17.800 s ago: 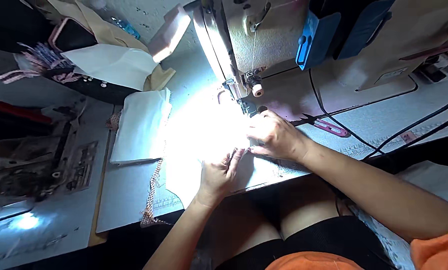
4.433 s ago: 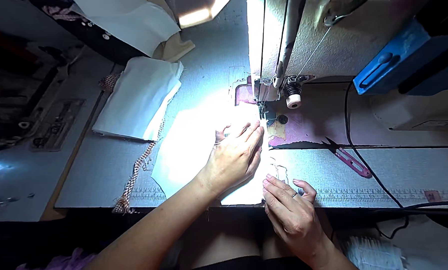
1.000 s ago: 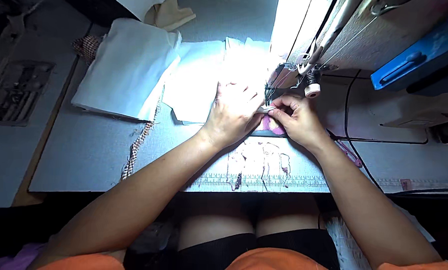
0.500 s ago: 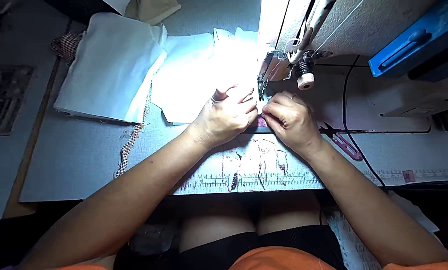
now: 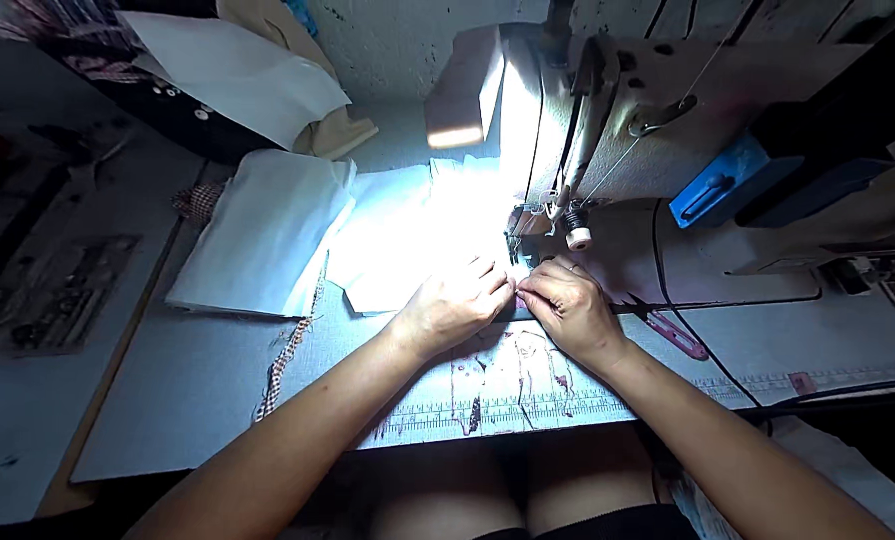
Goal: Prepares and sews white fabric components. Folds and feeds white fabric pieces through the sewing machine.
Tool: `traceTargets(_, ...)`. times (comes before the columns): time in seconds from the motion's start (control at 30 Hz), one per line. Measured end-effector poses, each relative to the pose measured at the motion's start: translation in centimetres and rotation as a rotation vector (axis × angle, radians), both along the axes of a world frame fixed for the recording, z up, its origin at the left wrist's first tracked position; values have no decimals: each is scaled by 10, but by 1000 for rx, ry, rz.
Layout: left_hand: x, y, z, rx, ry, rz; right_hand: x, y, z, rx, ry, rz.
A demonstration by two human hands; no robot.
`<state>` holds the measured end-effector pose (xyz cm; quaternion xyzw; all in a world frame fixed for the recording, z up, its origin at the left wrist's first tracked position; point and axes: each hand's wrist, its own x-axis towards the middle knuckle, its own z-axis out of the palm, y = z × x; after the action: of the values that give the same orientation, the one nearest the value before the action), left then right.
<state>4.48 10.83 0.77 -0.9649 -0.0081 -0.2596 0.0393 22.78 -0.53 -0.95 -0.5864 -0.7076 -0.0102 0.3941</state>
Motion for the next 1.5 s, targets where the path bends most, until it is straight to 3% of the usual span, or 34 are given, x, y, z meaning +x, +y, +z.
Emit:
traceTargets(0.13,-6,0,8,22,-88,103,1,1,1,-4,80,19)
traceTargets(0.33,-39,4,15,-148,-90,158,1,1,1,-14,125,13)
traceTargets(0.47,-54,4,9,-73,-94,212,1,1,1,-25,48,18)
traceTargets(0.8,-47,5,12,-18,-83,204,1,1,2,-6,148,25)
traceTargets(1.0,-46,2,4,-75,-218,373,1,1,3,-17,194,22)
traceTargets(1.3,-43,8,-1,-9,-113,251,0,1,3,-11,174,24)
traceTargets(1.4,-43,9,4,70,37,303,0,2,3,-7,157,28)
traceTargets(1.5,-37,1,13,85,54,340,-1,2,2,17,117,26)
